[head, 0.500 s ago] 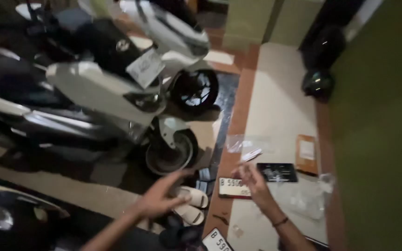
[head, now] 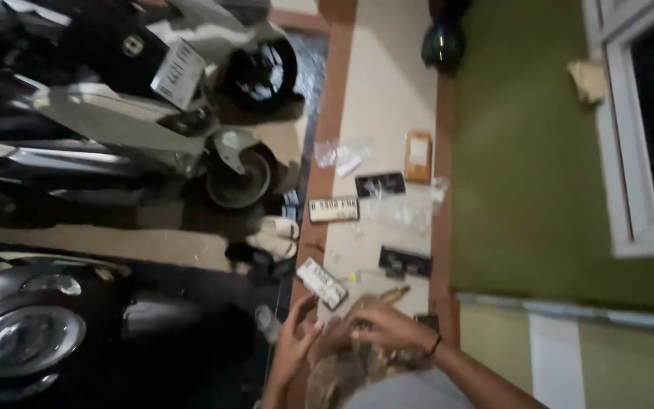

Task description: Assembling a license plate frame and mounting it onto a motorcycle.

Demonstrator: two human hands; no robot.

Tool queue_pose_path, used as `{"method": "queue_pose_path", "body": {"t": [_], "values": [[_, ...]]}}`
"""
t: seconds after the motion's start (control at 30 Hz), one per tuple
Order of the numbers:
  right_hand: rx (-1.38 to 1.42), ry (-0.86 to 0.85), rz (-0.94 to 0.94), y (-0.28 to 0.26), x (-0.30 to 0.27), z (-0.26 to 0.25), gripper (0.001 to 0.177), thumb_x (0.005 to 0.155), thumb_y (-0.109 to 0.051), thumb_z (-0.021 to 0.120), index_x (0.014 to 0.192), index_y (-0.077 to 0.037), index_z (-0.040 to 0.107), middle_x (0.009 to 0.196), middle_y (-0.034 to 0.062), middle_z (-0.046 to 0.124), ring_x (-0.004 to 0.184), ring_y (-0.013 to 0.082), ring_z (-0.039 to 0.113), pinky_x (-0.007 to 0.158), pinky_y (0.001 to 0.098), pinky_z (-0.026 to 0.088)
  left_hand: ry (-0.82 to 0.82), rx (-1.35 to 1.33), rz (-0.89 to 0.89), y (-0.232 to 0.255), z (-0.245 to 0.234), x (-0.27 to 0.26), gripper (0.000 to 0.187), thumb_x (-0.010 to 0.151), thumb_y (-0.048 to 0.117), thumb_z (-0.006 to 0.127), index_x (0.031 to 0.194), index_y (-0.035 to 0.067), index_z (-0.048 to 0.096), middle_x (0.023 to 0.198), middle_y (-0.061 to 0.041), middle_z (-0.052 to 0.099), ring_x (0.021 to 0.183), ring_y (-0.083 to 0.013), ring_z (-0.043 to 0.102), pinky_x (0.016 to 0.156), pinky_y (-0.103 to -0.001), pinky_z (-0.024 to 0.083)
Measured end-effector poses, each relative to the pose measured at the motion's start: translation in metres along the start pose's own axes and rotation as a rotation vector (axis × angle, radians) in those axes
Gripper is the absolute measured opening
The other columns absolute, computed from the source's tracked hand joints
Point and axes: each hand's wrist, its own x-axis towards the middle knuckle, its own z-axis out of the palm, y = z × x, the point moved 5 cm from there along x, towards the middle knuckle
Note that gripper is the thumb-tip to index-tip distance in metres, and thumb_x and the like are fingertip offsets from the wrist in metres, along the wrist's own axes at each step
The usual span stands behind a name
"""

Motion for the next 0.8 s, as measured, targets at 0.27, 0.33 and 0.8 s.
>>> {"method": "queue_pose_path", "body": {"t": [0.27,0.33,0.8], "values": [[0.327,0.331,0.270,0.049,-0.056,-0.045,0.031,0.096,-0.025,0.068,0.123,-0.010,0.067,0.101,0.0055,0.076,0.093,0.0112,0.072,0.078,0.0281,0.059,-0.050,-0.182,0.170,0.035,0.056,0.037,0.053,0.094,0.017,0.069,0.142,0.000,0.055,0.142,-0.016,0.063,0.137,-0.0271,0.056,0.115,-0.040,0.041],[0.323,0.438,0.299,0.067,-0.064,-0.068,0.031,0.095,-0.024,0.070,0.123,-0.010,0.069,0.098,0.0059,0.078,0.089,0.0118,0.072,0.078,0.0269,0.058,-0.082,-0.124,0.176,0.052,0.063,0.059,0.051,0.094,0.015,0.070,0.141,-0.001,0.056,0.141,-0.016,0.063,0.137,-0.0266,0.056,0.115,-0.039,0.039],[0.689,0.886,-0.011,0.217,-0.006,-0.326,0.030,0.096,-0.016,0.068,0.123,-0.001,0.067,0.093,0.0064,0.073,0.082,0.0134,0.068,0.072,0.0262,0.051,-0.056,0.287,0.288,0.205,0.144,0.328,0.046,0.088,0.023,0.073,0.130,0.005,0.066,0.129,-0.008,0.072,0.121,-0.0174,0.067,0.098,-0.035,0.054]]}}
